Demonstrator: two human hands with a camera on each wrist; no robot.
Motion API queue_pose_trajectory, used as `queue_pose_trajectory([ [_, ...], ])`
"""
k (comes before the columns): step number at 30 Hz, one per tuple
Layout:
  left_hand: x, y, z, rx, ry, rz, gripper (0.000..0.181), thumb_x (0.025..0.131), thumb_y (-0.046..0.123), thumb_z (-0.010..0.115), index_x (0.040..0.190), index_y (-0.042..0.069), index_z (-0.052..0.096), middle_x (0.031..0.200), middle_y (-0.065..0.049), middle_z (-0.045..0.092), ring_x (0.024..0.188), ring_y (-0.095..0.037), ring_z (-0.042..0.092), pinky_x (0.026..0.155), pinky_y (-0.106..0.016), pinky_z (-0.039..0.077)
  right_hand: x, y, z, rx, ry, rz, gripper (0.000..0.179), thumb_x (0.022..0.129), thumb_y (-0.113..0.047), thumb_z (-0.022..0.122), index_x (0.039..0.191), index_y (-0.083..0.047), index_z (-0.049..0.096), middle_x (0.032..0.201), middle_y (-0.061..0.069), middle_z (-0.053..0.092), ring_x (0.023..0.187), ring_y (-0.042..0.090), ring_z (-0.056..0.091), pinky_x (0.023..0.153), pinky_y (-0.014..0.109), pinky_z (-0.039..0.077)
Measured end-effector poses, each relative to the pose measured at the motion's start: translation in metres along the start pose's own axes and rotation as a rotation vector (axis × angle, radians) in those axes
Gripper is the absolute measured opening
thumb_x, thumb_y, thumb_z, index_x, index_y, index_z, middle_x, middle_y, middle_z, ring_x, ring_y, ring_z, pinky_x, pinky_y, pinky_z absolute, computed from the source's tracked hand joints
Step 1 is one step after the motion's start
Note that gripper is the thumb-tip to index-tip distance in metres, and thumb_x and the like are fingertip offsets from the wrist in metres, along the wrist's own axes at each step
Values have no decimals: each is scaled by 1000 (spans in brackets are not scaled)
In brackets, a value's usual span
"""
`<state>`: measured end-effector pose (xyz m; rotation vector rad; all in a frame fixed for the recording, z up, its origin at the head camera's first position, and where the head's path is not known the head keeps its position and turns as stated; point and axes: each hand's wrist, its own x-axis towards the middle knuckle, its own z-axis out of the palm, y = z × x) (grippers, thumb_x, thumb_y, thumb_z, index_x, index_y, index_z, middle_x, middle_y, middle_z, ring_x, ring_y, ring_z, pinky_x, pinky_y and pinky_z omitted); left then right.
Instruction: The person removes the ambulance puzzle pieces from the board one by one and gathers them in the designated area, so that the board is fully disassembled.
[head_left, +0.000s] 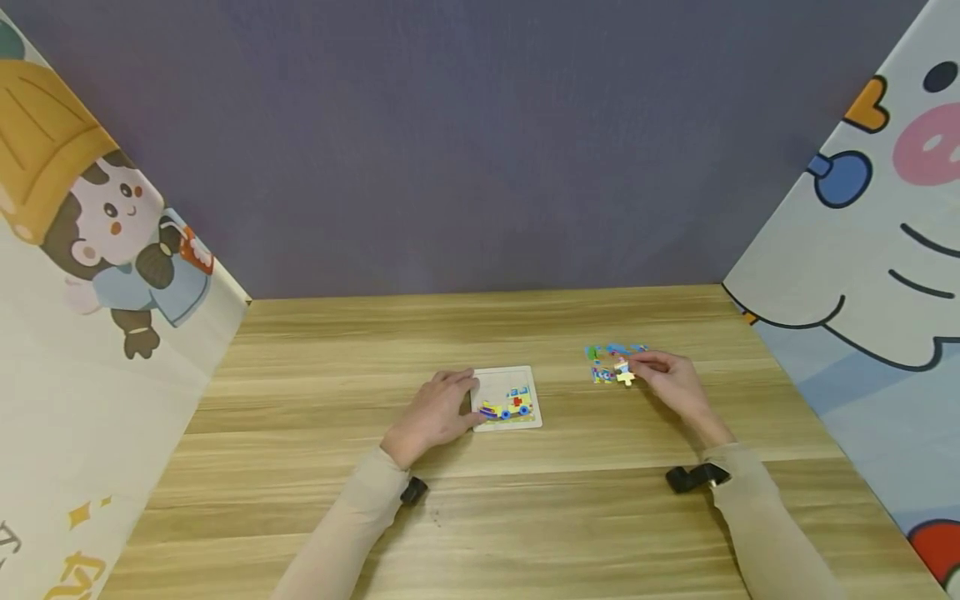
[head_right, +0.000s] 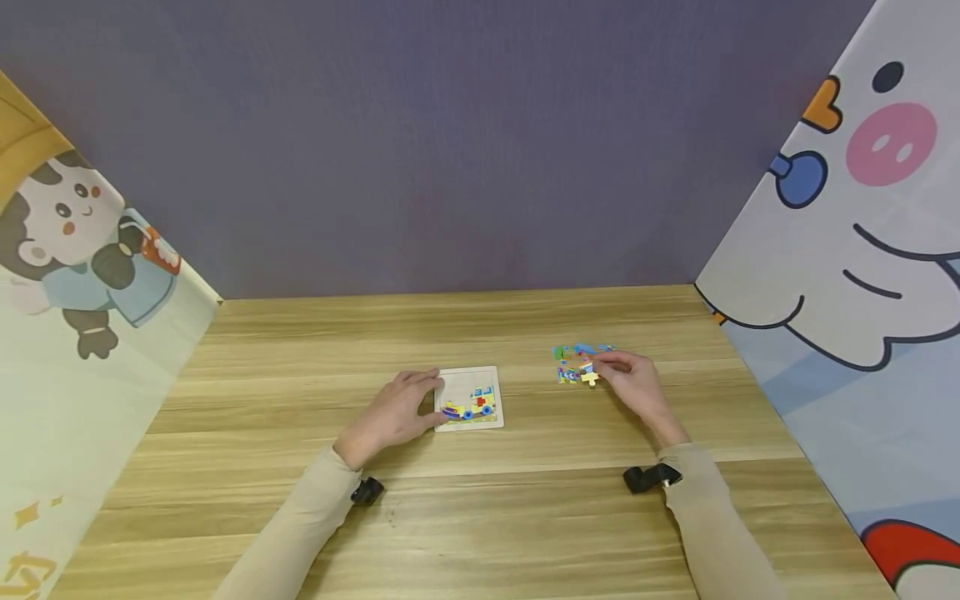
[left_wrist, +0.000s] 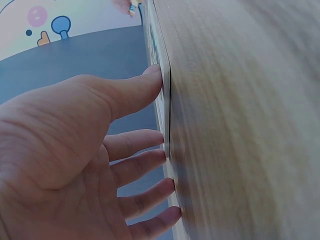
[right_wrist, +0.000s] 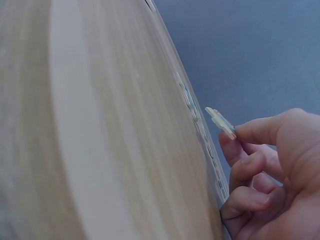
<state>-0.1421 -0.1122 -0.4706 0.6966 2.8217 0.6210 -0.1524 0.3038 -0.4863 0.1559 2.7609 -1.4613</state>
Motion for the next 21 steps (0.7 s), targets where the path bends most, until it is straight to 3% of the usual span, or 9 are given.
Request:
queue_pose_trajectory([
  [8, 1, 0, 0, -5, 1, 3, 62, 97, 42, 78, 145, 5, 63, 166, -16, 47, 151, -43, 44, 122, -61, 42, 3, 1, -4, -61, -13, 12, 44, 108, -35, 64, 135, -1, 70, 130, 20, 74, 96, -5, 62, 87, 15, 51],
  [12, 1, 0, 0, -8, 0, -3, 62, 97, 41, 78, 145, 5, 63, 166, -16, 47, 152, -43, 44, 122, -62, 41, 4, 1, -4, -98, -21, 14, 42, 109, -33, 62, 135, 0, 70, 134, 24, 72, 109, 20, 70, 100, 36, 55],
  [15, 0, 1, -1, -11, -1, -4, 62, 97, 41, 78, 145, 5, 63, 166, -16, 47, 152, -43, 44, 122, -62, 41, 5, 2, -3, -105, -18, 14, 42, 109, -32, 62, 135, 0, 70, 136, 26, 70, 123, 41, 66, 107, 54, 53],
  [21, 1, 1, -1, -6, -3, 0, 62, 98, 42, 77, 145, 5, 63, 167, -16, 46, 152, -43, 44, 122, -62, 42, 5, 4, -4, -93, -11, 3, 43, 107, -32, 65, 134, 1, 70, 140, 29, 67, 131, 48, 61, 112, 60, 49],
])
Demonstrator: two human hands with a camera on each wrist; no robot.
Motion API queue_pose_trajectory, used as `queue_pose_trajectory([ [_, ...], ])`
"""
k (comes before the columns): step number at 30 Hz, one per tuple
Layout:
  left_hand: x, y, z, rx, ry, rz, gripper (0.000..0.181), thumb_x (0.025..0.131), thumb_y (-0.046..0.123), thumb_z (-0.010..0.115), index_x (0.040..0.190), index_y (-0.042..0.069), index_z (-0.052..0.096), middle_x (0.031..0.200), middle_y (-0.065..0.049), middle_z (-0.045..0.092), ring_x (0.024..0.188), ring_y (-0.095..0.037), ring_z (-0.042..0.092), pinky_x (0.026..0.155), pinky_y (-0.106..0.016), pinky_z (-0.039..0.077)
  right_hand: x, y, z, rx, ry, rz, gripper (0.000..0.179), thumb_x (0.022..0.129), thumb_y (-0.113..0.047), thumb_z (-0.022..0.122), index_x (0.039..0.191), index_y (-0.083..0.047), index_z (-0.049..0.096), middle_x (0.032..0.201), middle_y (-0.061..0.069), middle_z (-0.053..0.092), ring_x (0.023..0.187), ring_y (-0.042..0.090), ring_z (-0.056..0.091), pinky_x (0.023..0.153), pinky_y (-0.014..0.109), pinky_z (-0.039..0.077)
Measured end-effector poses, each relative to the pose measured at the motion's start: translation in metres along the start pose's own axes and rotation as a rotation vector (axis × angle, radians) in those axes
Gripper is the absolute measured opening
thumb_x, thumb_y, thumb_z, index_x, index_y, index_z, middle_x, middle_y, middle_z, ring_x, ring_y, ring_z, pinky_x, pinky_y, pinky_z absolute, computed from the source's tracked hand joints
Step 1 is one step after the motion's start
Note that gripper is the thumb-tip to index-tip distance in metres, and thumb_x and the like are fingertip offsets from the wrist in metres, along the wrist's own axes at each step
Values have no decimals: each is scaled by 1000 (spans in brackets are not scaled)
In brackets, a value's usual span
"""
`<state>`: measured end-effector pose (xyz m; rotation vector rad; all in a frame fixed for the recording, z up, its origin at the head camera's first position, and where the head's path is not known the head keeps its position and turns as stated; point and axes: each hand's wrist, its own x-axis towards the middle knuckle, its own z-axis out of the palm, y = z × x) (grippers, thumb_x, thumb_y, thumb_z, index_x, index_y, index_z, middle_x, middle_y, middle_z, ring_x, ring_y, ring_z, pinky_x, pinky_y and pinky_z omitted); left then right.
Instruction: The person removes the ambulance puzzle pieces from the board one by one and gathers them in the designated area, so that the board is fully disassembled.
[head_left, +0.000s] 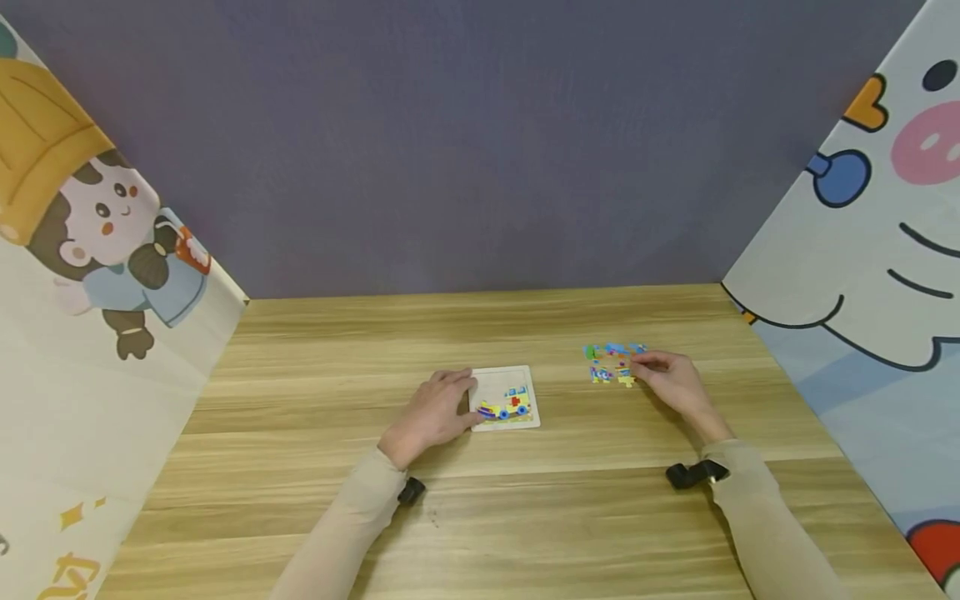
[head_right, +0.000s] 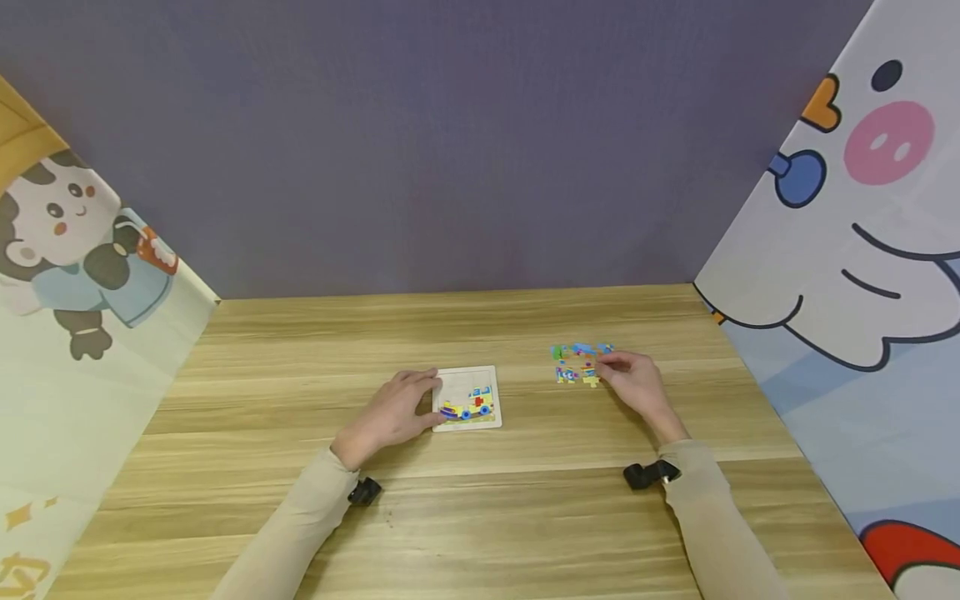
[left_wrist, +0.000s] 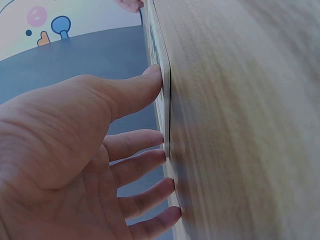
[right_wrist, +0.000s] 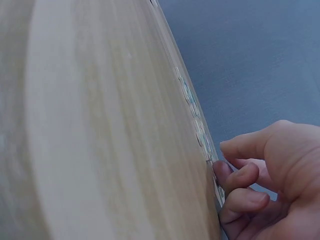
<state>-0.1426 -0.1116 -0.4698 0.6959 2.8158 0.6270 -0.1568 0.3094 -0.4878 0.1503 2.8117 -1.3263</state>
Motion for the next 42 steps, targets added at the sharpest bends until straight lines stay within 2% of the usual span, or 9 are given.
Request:
queue_pose_trajectory([
  [9, 1, 1, 1, -2, -1, -1, 61, 98, 42, 77, 145, 5, 63, 167, -16, 46, 152, -43, 44, 122, -62, 41, -2, -7, 3, -22, 5, -31, 38, 108, -29, 63, 131, 1, 73, 137, 26, 70, 130, 45, 63, 106, 53, 55],
  [14, 1, 1, 1, -4, 2, -1, 61, 98, 42, 78, 145, 5, 63, 167, -16, 46, 152, -43, 44, 122, -62, 42, -2, -12, 10, -41, 1, -62, 36, 108, -30, 64, 129, -3, 75, 135, 24, 72, 126, 44, 67, 103, 54, 58],
  [25, 3, 4, 3, -5, -4, -1, 62, 98, 41, 78, 145, 4, 63, 167, -16, 46, 152, -43, 44, 122, -62, 41, -1, -25, 29, -38, -37, -86, 32, 105, -31, 70, 125, -7, 78, 141, 22, 69, 140, 45, 57, 112, 60, 50],
  [27, 4, 4, 3, -5, -4, -2, 62, 98, 41, 78, 145, 4, 63, 167, -16, 46, 152, -43, 44, 122, -62, 42, -1, -28, 33, -32, -52, -103, 32, 105, -30, 70, 124, -7, 78, 137, 21, 72, 136, 44, 60, 109, 57, 52],
  [30, 5, 4, 4, -6, -2, -7, 63, 98, 42, 78, 146, 5, 62, 167, -16, 46, 152, -42, 44, 122, -62, 42, -1, -33, 39, -20, -66, -131, 28, 104, -25, 71, 122, -5, 79, 127, 19, 76, 122, 39, 68, 101, 46, 57],
  [34, 5, 4, 4, -6, 1, -5, 63, 97, 42, 78, 145, 4, 63, 167, -16, 46, 152, -43, 44, 122, -62, 42, -1, -37, 46, -28, -69, -149, 26, 103, -25, 72, 120, -6, 80, 123, 15, 76, 111, 29, 70, 91, 32, 56],
  [38, 5, 5, 5, -5, 5, -4, 62, 97, 41, 79, 144, 4, 64, 166, -16, 47, 151, -42, 44, 122, -62, 42, -1, -42, 53, -25, -96, -149, 26, 102, -25, 73, 119, -7, 80, 121, 14, 76, 104, 23, 67, 85, 27, 53],
  [42, 5, 5, 5, -2, 4, -6, 62, 97, 41, 79, 145, 4, 63, 166, -16, 47, 151, -42, 44, 122, -61, 42, -2, -49, 61, 19, -140, -145, 25, 101, -23, 75, 118, -5, 79, 115, 13, 78, 98, 17, 69, 82, 26, 55],
])
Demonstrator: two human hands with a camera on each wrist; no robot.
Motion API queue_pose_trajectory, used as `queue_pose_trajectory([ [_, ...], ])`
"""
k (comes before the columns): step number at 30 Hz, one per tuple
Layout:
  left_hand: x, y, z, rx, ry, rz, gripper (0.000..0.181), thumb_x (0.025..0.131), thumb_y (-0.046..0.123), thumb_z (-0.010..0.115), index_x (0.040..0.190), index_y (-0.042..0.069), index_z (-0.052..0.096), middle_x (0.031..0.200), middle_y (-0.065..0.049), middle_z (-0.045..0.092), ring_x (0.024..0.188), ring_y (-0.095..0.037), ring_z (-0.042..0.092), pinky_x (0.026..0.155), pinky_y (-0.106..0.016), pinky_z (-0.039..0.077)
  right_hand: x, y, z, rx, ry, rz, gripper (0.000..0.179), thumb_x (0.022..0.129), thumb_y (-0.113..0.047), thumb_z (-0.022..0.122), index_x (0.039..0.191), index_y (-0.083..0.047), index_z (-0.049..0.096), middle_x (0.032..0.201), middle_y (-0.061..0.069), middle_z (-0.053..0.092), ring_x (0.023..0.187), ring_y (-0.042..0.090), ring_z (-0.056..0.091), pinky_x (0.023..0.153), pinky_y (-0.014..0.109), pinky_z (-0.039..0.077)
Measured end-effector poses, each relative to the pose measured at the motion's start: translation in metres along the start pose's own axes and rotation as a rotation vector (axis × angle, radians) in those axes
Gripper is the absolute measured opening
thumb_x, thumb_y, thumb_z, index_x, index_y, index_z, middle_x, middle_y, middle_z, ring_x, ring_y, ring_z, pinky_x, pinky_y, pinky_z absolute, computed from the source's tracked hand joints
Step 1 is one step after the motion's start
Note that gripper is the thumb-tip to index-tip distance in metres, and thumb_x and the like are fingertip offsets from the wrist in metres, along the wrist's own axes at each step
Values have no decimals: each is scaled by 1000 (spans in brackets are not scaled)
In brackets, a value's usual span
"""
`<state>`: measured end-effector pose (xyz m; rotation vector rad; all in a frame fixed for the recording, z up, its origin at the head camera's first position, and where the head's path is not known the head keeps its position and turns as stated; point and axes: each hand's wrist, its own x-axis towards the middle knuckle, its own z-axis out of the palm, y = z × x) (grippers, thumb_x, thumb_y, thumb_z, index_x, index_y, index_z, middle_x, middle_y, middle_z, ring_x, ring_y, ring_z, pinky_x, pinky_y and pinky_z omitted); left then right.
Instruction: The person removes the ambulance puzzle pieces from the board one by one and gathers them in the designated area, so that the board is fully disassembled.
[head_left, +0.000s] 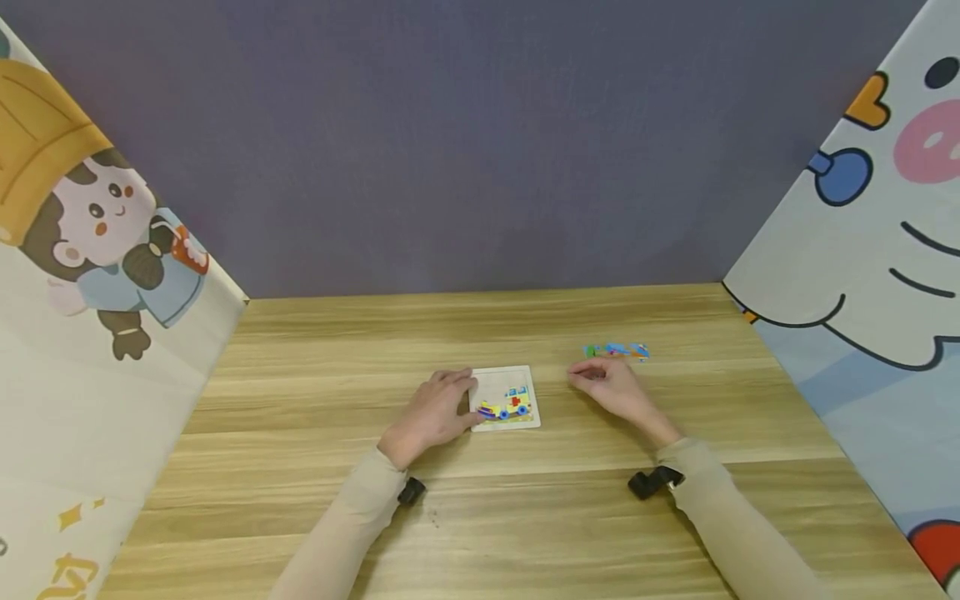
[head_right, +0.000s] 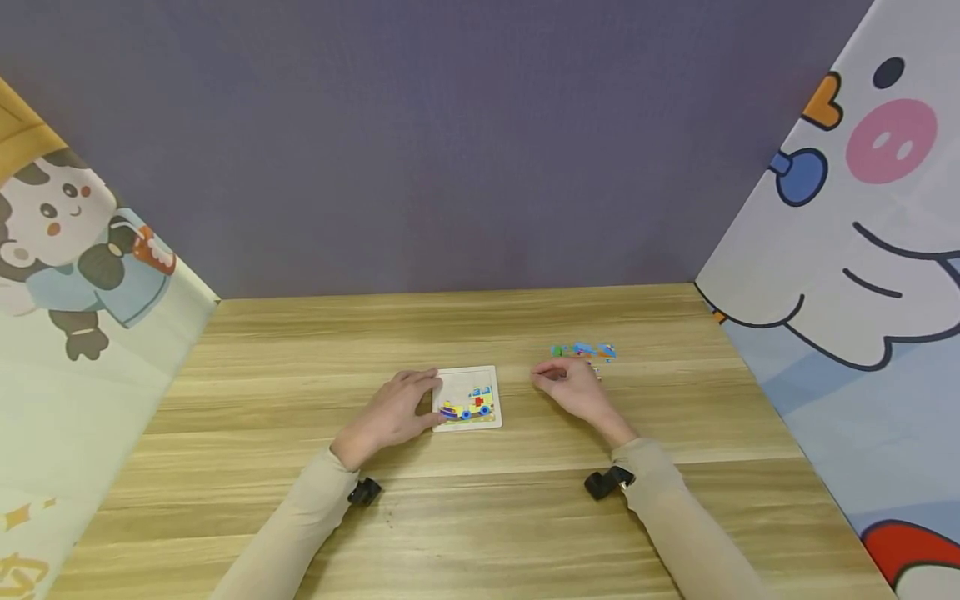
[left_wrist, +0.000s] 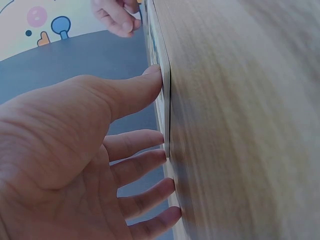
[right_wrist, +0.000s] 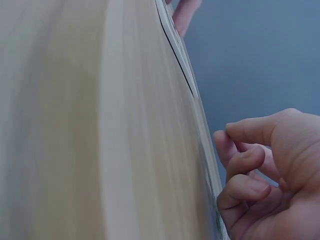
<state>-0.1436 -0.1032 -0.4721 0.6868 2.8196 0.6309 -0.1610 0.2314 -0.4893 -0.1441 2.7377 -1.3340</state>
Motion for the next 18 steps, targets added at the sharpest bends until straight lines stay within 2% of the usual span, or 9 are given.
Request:
queue_pose_trajectory([
  [4, -1, 0, -1, -2, 0, 2, 63, 97, 40, 78, 145, 3, 63, 166, -17, 47, 151, -43, 44, 122, -62, 42, 2, -8, 10, 38, -33, -12, 24, 100, -20, 75, 118, -4, 79, 112, 13, 80, 98, 18, 73, 86, 29, 58],
  [8, -2, 0, -3, -3, -1, 1, 63, 98, 40, 78, 146, 3, 62, 166, -17, 47, 152, -43, 44, 122, -62, 42, 3, -16, 21, 26, -53, -13, 24, 99, -24, 75, 117, -7, 79, 111, 10, 80, 100, 20, 74, 90, 34, 58],
  [11, -3, -1, -4, -4, -1, -1, 62, 98, 40, 78, 146, 3, 62, 166, -17, 47, 152, -43, 44, 122, -62, 41, 3, -23, 28, 22, -71, -11, 23, 99, -26, 76, 115, -10, 80, 111, 7, 79, 100, 19, 72, 90, 35, 57],
  [18, -3, -2, -2, 4, -8, -3, 64, 97, 41, 79, 146, 3, 62, 167, -16, 46, 152, -42, 43, 123, -62, 41, 2, -33, 42, 24, -125, -69, 19, 98, -23, 76, 113, -11, 81, 103, 3, 79, 93, 14, 69, 86, 32, 55],
])
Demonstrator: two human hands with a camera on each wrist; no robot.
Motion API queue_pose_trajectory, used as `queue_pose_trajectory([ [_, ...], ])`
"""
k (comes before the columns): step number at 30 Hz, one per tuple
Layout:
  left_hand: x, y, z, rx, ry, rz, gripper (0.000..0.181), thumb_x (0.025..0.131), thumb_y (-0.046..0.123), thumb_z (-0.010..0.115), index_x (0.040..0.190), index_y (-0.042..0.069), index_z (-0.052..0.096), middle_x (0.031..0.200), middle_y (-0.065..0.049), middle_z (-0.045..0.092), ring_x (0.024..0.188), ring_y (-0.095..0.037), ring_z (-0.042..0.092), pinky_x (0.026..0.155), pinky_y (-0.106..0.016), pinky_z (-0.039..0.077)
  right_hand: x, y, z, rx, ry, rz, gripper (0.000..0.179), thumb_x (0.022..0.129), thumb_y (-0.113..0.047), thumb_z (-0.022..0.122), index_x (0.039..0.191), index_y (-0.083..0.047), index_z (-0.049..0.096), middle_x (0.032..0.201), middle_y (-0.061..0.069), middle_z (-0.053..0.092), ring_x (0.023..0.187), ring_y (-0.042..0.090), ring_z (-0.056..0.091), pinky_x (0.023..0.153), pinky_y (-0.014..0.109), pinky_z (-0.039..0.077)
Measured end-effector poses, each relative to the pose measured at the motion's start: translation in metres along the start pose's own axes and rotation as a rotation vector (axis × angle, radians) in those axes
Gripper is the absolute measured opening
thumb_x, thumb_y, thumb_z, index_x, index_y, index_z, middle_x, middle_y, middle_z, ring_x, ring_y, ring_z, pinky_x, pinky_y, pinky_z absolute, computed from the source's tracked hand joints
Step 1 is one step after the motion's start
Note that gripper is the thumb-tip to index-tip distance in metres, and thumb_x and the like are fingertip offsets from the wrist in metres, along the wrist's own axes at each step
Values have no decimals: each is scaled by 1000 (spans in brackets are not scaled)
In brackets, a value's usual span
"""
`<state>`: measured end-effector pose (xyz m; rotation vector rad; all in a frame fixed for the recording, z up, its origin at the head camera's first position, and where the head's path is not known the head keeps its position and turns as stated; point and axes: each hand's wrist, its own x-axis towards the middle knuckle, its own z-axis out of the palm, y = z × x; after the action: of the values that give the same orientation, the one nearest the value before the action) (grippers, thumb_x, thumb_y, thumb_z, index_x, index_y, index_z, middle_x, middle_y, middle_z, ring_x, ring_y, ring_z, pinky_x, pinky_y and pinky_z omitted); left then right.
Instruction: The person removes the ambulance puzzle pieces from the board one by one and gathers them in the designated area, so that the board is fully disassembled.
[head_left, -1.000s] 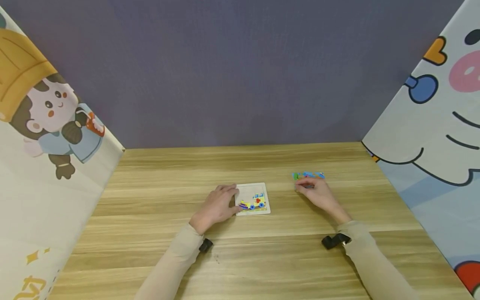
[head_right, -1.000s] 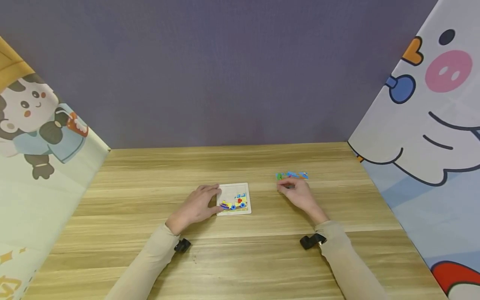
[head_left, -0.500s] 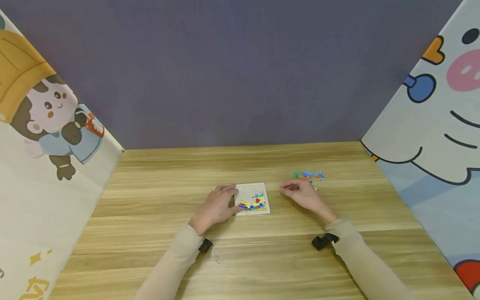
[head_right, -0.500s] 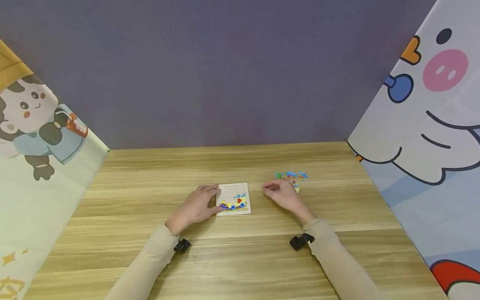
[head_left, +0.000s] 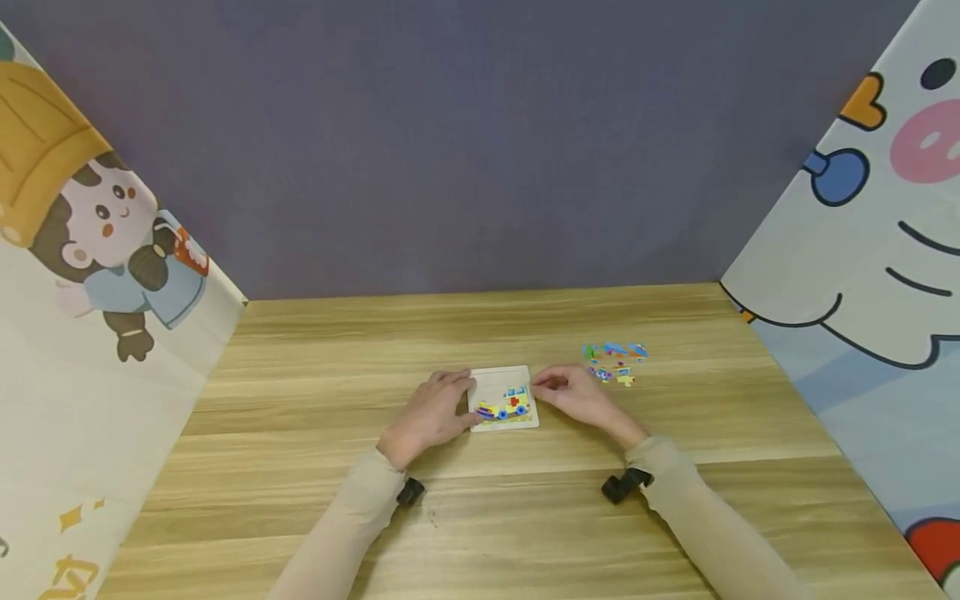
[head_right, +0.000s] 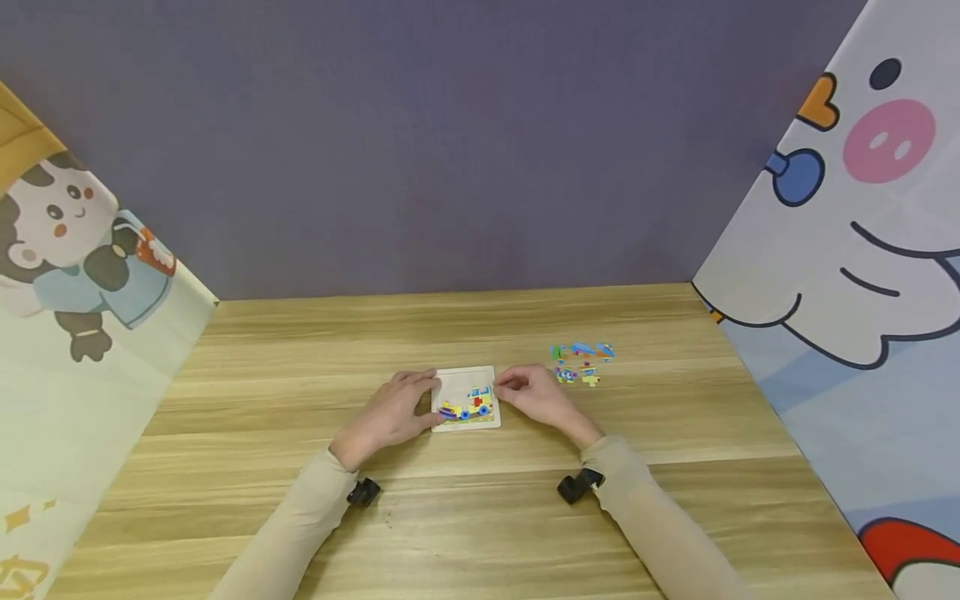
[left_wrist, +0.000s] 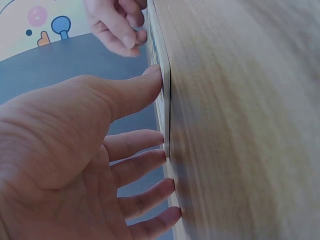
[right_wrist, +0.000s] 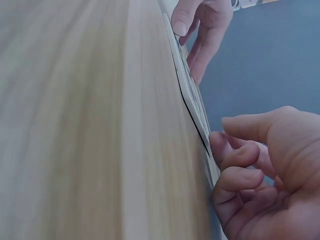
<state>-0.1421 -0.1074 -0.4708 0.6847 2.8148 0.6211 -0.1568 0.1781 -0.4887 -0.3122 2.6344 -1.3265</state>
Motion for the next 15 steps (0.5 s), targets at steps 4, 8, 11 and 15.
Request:
queue_pose_trajectory([
  [4, 1, 0, 2, -1, 4, -1, 64, 96, 41, 79, 145, 4, 63, 166, -16, 47, 152, -41, 44, 123, -62, 41, 1, -2, 3, -17, -52, -18, 28, 98, -24, 77, 122, -10, 79, 98, 1, 78, 88, 13, 66, 80, 29, 52],
  [8, 1, 2, 2, -8, 6, 0, 63, 97, 41, 79, 146, 3, 63, 166, -16, 48, 152, -41, 44, 122, -61, 42, 3, -2, 4, -36, -90, -39, 33, 96, -22, 79, 125, -7, 78, 89, 0, 74, 77, 13, 61, 70, 26, 48],
  [11, 1, 2, 1, -13, 4, -4, 63, 98, 40, 78, 146, 3, 62, 166, -16, 47, 152, -41, 44, 123, -61, 41, 4, -3, 5, -61, -111, -55, 32, 96, -22, 80, 123, -7, 78, 83, -2, 71, 70, 13, 56, 66, 25, 46],
  [15, 0, 2, 0, -11, 12, -4, 62, 97, 40, 78, 145, 4, 63, 166, -16, 48, 152, -41, 44, 122, -61, 42, 6, -4, 5, -83, -128, -60, 30, 96, -22, 80, 123, -9, 76, 79, -3, 66, 66, 12, 52, 65, 26, 45],
])
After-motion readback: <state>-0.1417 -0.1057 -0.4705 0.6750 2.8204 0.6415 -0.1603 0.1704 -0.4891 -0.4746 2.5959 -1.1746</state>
